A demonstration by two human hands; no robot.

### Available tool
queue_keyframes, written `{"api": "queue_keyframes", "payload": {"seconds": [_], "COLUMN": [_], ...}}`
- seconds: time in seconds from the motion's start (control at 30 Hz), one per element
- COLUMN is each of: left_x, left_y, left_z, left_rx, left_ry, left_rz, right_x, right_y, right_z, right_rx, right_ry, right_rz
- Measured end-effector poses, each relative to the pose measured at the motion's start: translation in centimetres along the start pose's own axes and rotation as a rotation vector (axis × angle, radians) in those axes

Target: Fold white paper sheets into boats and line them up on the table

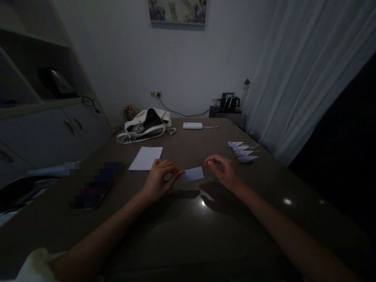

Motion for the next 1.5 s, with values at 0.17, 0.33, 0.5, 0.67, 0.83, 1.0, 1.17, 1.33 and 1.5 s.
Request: {"api": "queue_keyframes", "payload": {"seconds": [0.17, 0.33, 0.5, 0.67, 0.83, 1.0, 1.17, 1.33, 1.5], "left_x": [0.0, 0.1, 0.0, -0.3, -0.6, -0.8, -0.9, -1.0, -1.2], "left_y": [0.1, -0.7, -2.1, -2.0, -1.2, -1.4, -1.6, -1.7, -2.0], "left_z": [0.9, 0.9, 0.4, 0.8, 2.6, 3.0, 3.6, 4.4, 5.0], "left_rx": [-0.016, -0.033, -0.102, -0.252, -0.292, -0.371, -0.547, -0.745, -0.744], "left_ry": [-0.047, -0.031, 0.035, 0.004, -0.146, -0.147, -0.169, -0.182, -0.203], "left_rz": [0.001, -0.041, -0.163, -0.2, -0.14, -0.163, -0.237, -0.317, -0.365], "right_x": [-1.0, -0.8, -0.7, -1.3, -1.9, -2.3, -3.2, -2.6, -2.0], "right_y": [-1.5, -0.6, 1.5, 3.6, 5.0, 4.8, 4.9, 3.3, -0.4], "right_z": [3.0, 2.6, 2.9, 3.9, 4.8, 4.8, 6.6, 6.1, 5.2], "right_rx": [0.047, 0.053, 0.217, 0.416, 0.491, 0.522, 0.557, 0.362, 0.309], "right_ry": [-0.144, -0.098, -0.142, -0.119, -0.119, -0.12, -0.245, -0.236, -0.227], "right_rz": [-0.054, -0.013, 0.198, 0.372, 0.485, 0.521, 0.59, 0.374, 0.134]}}
Point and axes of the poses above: each hand's wrist, its own x-axis towards the middle knuckle, its own z-axis out of the palm, y = z × x, the point moved 10 cm from there along x, towards the middle knuckle, and after that the axes turned 2 degrees about y, right-handed, at the moved point
